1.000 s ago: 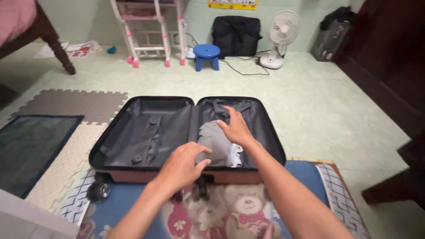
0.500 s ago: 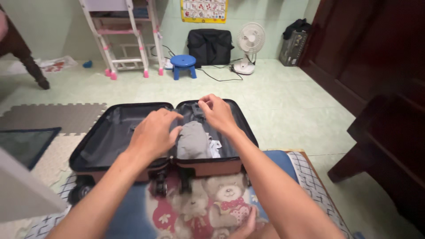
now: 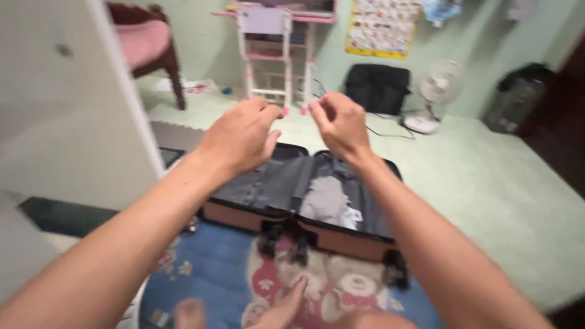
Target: The person opens a suitcase and retrieves clothes from a wardrobe. They fold a white shirt, grey trousers, and a dark blue shirt, placing each item into the suitcase one by one.
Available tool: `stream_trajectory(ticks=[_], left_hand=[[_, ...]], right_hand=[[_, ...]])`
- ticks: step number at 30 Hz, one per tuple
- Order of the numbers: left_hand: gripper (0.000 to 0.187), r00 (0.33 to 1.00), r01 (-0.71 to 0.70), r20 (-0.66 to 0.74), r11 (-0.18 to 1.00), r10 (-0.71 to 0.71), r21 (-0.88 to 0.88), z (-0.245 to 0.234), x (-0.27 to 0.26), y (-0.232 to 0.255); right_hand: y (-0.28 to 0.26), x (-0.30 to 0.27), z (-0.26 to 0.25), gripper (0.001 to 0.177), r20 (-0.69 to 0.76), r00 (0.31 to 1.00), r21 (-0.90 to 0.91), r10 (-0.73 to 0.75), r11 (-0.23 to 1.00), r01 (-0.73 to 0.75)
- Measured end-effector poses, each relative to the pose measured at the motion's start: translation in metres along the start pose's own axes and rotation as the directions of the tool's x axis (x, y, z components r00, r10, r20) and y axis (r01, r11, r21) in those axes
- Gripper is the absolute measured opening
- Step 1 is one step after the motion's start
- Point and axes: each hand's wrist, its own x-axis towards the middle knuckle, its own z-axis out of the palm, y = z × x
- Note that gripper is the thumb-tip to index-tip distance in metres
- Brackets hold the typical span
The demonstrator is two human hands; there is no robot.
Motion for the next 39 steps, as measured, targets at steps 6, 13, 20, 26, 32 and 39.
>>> stream_trajectory(ticks=[6,13,20,26,32,39], left_hand=[[0.021,0.994,-0.029,-0.102,0.999,0.027,-0.017,-0.027,0.001,-0.002],[0.013,0.997,-0.023,-0.069,0.999,0.02,-0.036,-0.065,-0.026,-0.005],[0.01,0.964,-0.209,-0.166,0.978,0.207,0.001,-0.145,-0.059,-0.049],[0.011,0.94,-0.166,-0.27,0.971,0.209,0.173,-0.203,-0.102,-0.094],[0.015,0.968,0.051,-0.246,0.913,0.055,0.404,-0.252,-0.16,-0.143],[0.013,0.969,0.229,-0.212,0.793,-0.129,0.564,-0.308,-0.236,-0.17]], right_hand=[[-0.035,0.02,0.008,0.022,-0.013,0.998,0.146,-0.06,0.987,0.061],[-0.096,0.02,0.006,0.016,-0.068,0.992,0.368,-0.102,0.922,0.12],[-0.225,0.031,0.047,0.009,-0.173,0.968,0.428,-0.183,0.871,0.241],[-0.314,0.044,0.095,0.014,-0.242,0.867,0.234,-0.436,0.841,0.488],[-0.346,0.053,0.193,0.017,-0.101,0.897,0.361,-0.429,0.825,0.435],[-0.395,0.065,0.314,0.018,-0.061,0.871,0.548,-0.488,0.712,0.438]])
